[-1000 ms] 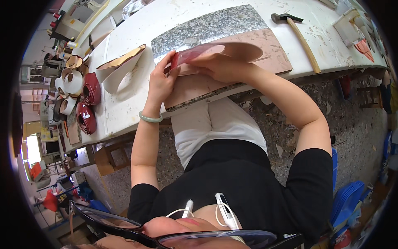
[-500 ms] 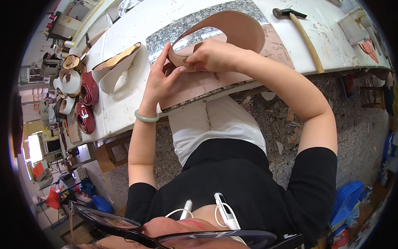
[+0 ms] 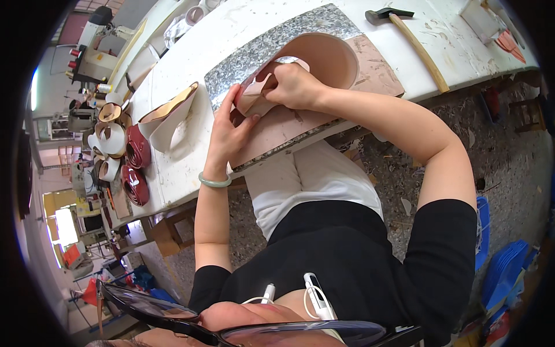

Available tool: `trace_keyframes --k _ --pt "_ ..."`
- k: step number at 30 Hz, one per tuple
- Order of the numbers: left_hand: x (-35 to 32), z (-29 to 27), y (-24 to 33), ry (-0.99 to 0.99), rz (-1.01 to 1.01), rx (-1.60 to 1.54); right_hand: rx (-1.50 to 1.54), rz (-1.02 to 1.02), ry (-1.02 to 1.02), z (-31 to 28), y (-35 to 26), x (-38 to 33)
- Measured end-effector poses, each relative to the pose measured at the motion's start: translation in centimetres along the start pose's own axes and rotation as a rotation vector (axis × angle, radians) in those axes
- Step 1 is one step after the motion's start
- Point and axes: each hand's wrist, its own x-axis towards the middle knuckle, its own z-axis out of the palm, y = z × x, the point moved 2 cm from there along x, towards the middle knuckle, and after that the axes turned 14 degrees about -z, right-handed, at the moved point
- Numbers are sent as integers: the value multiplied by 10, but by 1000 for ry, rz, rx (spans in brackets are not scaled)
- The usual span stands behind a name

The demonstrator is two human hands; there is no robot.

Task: The person assembles shoe heel counters by fitting and pressing the lining into each upper piece by hand, then tapping the internal seams with a hammer.

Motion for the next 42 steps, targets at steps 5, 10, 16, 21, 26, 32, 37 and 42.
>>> trace_keyframes --k 5,10,16,21,26,32,37,42 --pt "6 3 -1 135 -227 -271 -7 -236 -53 13 13 -20" --pt "3 -14 -11 174 -216 -35 -411 -365 -284 12 -12 -30" --pt "14 -18 -32 31 -135 -69 -460 -352 -666 4 -32 -34" --pt "12 -25 -32 39 -115 -113 -423 -337 -623 10 -27 -53" --pt "15 -22 -24 4 -138 2 -215 -304 -433 0 -19 -58" --pt "8 -23 -30 32 -128 -101 -340 -476 -271 29 -21 -40" --pt "5 -22 -32 37 -72 -86 -154 -331 -397 26 -22 -58" --pt "7 -26 -23 89 61 173 112 46 -463 36 -31 -40"
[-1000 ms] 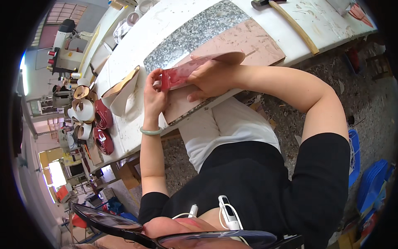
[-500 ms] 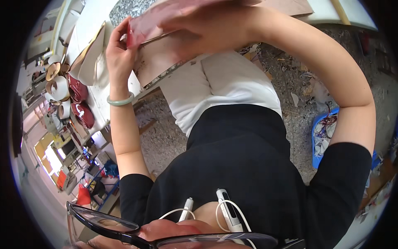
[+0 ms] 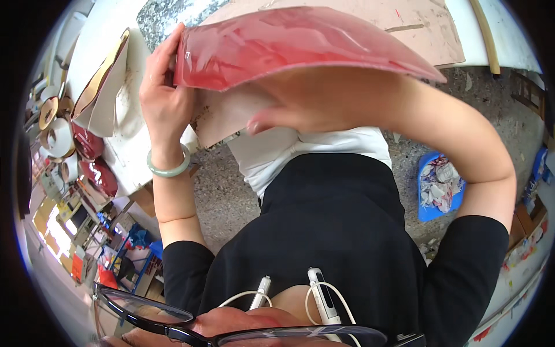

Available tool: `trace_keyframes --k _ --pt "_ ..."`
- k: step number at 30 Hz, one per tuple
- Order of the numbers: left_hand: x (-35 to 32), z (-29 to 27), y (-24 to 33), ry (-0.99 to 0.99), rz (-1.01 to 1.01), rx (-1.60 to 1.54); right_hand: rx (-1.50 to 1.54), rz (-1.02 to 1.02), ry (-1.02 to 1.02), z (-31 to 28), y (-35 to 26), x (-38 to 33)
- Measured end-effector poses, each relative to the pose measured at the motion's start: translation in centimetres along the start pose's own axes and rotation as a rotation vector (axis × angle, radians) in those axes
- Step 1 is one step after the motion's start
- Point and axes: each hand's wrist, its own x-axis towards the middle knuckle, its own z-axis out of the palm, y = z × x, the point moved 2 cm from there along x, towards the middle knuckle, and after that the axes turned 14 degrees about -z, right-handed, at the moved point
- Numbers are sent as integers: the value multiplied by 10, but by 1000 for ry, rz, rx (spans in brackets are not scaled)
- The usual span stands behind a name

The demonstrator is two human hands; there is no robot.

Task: The person assembles shoe heel counters by fitting and pressing the lining into each upper piece by hand, then tapping the internal seams with a hammer.

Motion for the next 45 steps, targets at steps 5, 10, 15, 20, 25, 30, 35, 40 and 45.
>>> trace_keyframes --k 5,10,15,20,25,30,35,40,45 --pt "15 -10 8 -86 225 44 -380 -51 65 24 5 8" --pt "25 -11 7 -79 207 -54 -627 -149 106 16 -10 21" --pt "29 -8 4 -40 146 -184 -622 -45 310 26 -18 30" --pt "27 -17 -20 8 123 68 -821 -89 523 20 -27 66" --pt "30 -15 -20 -267 -392 -976 -984 -143 136 -25 -58 80" --pt "27 -39 1 -91 293 -282 -546 -321 -47 -65 -69 74" --pt "22 -39 17 142 594 -61 -230 -264 -263 -75 -76 66" --pt "19 -23 0 -103 644 -193 -395 77 -317 -64 -83 61" --pt "13 -15 4 -157 793 -369 -562 -209 -294 -60 -99 48"
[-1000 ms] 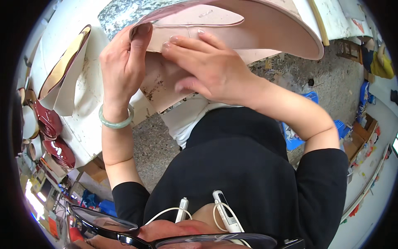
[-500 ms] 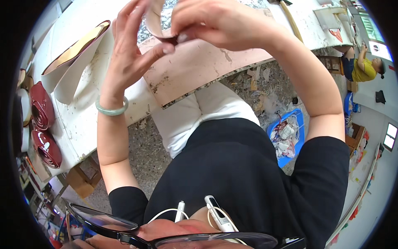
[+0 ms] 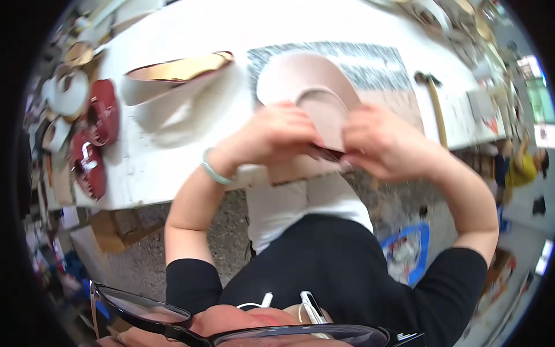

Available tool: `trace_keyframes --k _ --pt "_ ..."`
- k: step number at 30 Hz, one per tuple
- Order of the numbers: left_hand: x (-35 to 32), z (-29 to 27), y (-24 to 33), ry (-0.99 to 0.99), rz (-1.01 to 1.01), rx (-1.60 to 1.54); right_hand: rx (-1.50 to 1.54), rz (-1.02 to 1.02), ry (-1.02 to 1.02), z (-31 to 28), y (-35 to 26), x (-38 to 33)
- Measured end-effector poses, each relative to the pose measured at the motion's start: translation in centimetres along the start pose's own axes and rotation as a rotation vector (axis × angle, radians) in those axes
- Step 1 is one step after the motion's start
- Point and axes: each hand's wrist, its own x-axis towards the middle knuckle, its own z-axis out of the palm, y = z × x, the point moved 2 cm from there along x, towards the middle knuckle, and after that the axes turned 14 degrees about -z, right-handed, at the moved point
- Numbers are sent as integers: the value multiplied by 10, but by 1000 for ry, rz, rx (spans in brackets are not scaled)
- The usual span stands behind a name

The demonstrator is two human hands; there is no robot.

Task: The person assembles shoe heel counters by fitting and pressing the lining into each upper piece by hand, then tapping the internal seams with a hammer.

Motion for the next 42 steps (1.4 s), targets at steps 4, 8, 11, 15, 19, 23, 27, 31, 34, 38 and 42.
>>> trace_keyframes --k 4,8,11,15,19,23,27,31,34,38,42 --pt "-9 9 15 13 -43 148 -40 -19 -60 14 3 -1" --pt "-15 10 24 21 -102 135 56 -8 -152 11 10 1" --pt "-13 14 24 -76 -13 128 175 -122 -172 7 16 -3" --pt "-13 8 24 -119 -50 74 279 -179 -210 13 28 2" --pt "-11 9 28 -104 -82 62 297 -202 -242 12 36 6" --pt "-16 23 31 -64 -86 4 276 -271 -382 5 41 13" --pt "-17 17 35 -79 -144 38 239 -293 -385 5 40 10" --pt "-2 -3 30 -151 -92 214 14 -287 -234 13 31 -2" --pt "7 -11 37 -174 -164 326 34 -216 -93 25 27 -18" --pt "25 -20 29 -290 -177 582 63 49 138 19 35 -42" --pt "42 -35 1 -342 -311 578 -900 754 482 15 169 -206"
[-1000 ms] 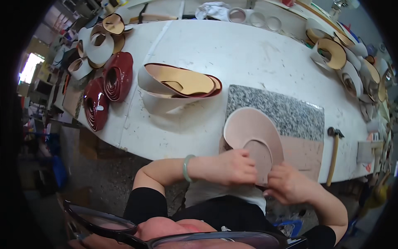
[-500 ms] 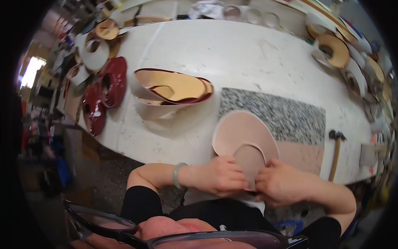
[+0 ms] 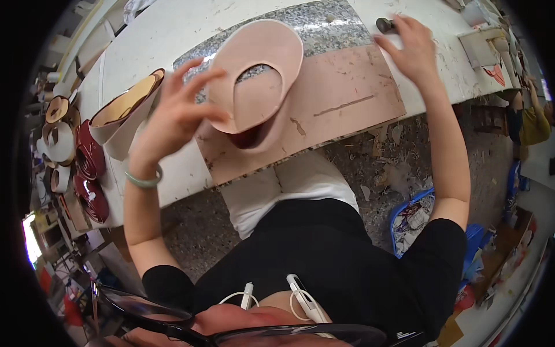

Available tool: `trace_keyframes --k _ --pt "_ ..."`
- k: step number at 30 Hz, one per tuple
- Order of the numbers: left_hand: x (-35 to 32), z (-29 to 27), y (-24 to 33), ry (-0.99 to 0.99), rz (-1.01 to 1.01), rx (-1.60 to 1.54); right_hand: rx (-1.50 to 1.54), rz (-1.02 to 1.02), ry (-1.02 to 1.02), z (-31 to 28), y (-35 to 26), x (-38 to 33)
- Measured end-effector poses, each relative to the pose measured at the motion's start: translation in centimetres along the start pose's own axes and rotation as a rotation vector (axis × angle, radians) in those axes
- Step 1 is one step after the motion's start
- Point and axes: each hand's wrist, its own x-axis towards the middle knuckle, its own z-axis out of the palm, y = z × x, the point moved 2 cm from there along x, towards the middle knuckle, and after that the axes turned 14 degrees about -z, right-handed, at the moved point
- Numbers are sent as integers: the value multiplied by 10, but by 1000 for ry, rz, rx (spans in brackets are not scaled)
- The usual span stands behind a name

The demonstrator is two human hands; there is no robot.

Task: The person assembles shoe heel counters by fitting and pressing the lining into each upper piece by hand, then tapping the internal seams with a hammer.

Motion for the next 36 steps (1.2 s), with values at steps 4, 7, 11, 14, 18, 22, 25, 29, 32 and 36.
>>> trace_keyframes --k 4,7,11,14,18,22,25,29,32,36 --pt "7 -2 -16 85 -326 -262 166 393 -275 51 59 -55" --pt "14 0 -10 33 -752 -454 441 543 -227 58 68 -55" --pt "31 31 -16 -171 -783 -750 780 627 12 29 56 -39" --pt "58 44 -11 -100 -729 -819 682 171 220 -29 -1 1" --pt "88 43 8 -166 -697 -520 883 -320 376 -68 -80 30" --pt "100 45 5 -249 -700 -512 683 -305 247 -34 -102 24" --pt "98 44 9 -232 -700 -434 643 -292 164 -44 -100 22" --pt "100 44 7 -239 -703 -475 652 -239 138 -32 -99 10" --pt "101 38 7 -219 -676 -489 676 -245 246 -46 -90 9" --pt "107 27 23 -204 -739 -499 718 -254 275 -50 -95 -4"
